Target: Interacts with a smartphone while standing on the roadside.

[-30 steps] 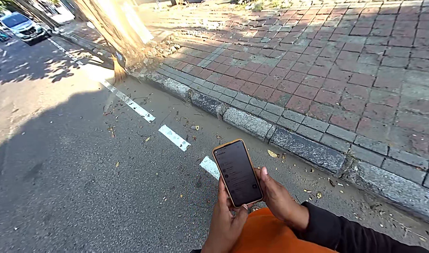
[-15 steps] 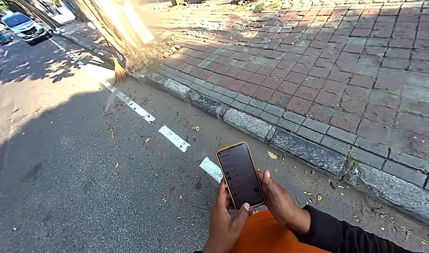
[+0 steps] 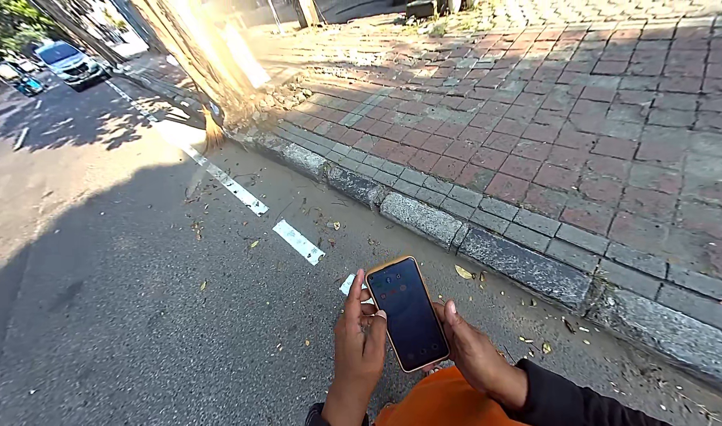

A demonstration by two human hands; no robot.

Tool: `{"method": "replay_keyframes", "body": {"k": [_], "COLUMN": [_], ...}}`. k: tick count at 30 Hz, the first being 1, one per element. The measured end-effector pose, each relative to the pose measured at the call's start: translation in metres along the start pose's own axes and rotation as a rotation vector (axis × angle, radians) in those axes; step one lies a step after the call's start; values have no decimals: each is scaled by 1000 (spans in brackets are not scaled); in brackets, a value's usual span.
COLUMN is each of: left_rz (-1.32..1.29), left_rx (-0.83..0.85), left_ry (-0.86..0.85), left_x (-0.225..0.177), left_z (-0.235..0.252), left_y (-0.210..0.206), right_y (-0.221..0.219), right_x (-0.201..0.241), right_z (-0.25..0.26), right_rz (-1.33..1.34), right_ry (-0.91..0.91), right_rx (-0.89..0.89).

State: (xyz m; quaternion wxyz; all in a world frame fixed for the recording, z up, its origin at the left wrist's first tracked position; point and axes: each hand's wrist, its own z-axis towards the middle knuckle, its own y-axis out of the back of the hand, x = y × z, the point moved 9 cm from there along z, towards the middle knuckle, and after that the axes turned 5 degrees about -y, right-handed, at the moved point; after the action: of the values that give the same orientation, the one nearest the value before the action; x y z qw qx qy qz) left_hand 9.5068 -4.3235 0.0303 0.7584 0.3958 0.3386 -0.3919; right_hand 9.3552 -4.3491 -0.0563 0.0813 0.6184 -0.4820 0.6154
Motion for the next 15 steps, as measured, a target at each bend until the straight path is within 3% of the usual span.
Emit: {"method": "replay_keyframes", "body": {"k": [8, 15], "left_rz": [1, 70], "left_rx": [-62, -70], "left_ry": [-22, 74], "left_x": [0, 8], "left_z": [2, -5], "left_y": [-2, -13], "right_y": [2, 3], "right_x": [3, 1], "right_z": [-2, -1], "right_rz": [-40, -41], "right_ry": [19, 23], "right_rx": [-10, -11]}}
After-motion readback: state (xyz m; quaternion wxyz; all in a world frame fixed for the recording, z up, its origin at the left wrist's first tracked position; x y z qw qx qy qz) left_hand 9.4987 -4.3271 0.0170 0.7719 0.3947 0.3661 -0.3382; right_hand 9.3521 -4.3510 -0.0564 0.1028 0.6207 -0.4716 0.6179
